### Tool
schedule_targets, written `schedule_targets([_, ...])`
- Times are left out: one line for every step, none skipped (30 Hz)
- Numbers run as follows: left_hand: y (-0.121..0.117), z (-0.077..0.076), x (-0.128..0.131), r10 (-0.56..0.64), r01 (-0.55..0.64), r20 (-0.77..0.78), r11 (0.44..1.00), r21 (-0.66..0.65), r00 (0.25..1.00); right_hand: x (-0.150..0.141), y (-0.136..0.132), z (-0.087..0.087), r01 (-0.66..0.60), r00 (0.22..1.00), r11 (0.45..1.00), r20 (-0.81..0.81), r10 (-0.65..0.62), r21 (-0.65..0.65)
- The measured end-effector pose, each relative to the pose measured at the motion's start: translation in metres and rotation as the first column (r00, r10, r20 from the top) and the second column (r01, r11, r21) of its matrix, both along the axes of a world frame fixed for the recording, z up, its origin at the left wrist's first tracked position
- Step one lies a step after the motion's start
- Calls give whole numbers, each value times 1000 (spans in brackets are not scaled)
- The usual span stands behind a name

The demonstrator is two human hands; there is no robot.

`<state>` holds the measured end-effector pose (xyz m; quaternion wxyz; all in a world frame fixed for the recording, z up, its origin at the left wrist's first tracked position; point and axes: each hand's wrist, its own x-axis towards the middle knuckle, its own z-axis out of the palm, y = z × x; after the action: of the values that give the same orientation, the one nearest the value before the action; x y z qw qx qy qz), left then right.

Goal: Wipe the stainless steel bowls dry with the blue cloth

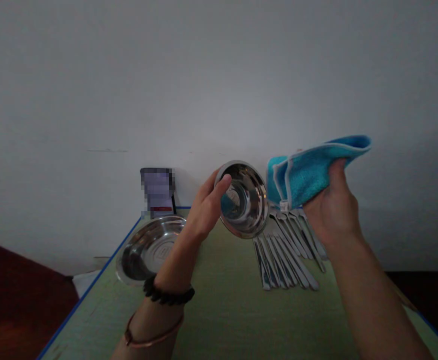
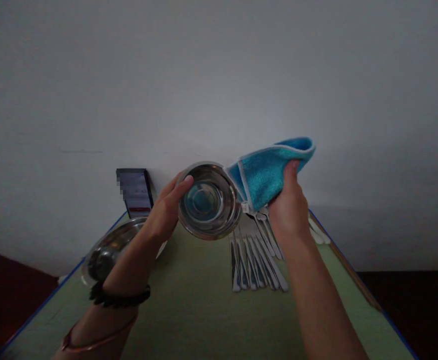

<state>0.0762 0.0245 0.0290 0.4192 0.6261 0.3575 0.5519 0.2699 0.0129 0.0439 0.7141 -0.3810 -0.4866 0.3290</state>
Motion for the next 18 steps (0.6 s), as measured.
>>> schedule_targets([0,0,-1,10,-10,-9,1000,0,1000,0,0,2,-106,985,994,-142,101,-30])
schedule_targets([0,1,-2,19,-18,-14,1000,3,1000,0,0,3,-223,934,973,-298,196,-61])
schedule_targets([1,2,-2,28,-28,-17,1000,7,999,1,1,4,-334,861,940,-429,274,-71])
schedule_targets([1,2,-3,37,-37,-18,999,11,999,1,1,3,-427,781,902,-528,333,-63])
schedule_targets([1,2,-3,46,-46,-21,999,15,999,2,1,2,-484,726,874,-580,370,-48])
schedule_targets([1,3,-3,57,-56,-26,998,20,998,2,1,1,-520,685,854,-611,397,-27])
schedule_targets([1,3,-4,67,-66,-34,998,24,997,1,1,-1,-545,650,838,-633,420,-3])
schedule_targets([1,2,-4,75,-74,-44,997,27,996,0,2,-3,-562,622,827,-649,437,18])
schedule_targets([1,2,-4,81,-80,-54,996,30,995,-1,2,-6,-576,600,817,-661,451,34])
schedule_targets([1,2,-4,86,-84,-64,996,33,994,-3,2,-8,-582,584,812,-672,455,44])
schedule_targets([1,1,-4,89,-87,-73,996,36,993,-5,2,-9,-581,572,812,-687,449,48])
schedule_targets([1,1,-4,93,-90,-83,995,39,992,-7,2,-11,-573,563,819,-705,431,43])
schedule_targets([2,0,-5,102,-98,-94,994,44,990,-9,2,-12,-561,558,828,-725,403,29])
schedule_targets([2,0,-5,117,-112,-110,992,50,987,-10,3,-12,-545,556,839,-745,368,8])
schedule_targets([3,-1,-7,136,-130,-131,990,55,982,-11,3,-12,-527,558,850,-761,332,-16])
schedule_targets([4,-1,-8,156,-148,-159,987,60,975,-11,4,-12,-505,564,862,-769,300,-34])
schedule_targets([4,-1,-9,177,-167,-189,984,67,966,-10,5,-12,-479,578,877,-767,279,-43])
schedule_targets([5,-1,-11,192,-180,-220,981,74,956,-10,6,-11,-443,600,896,-755,264,-39])
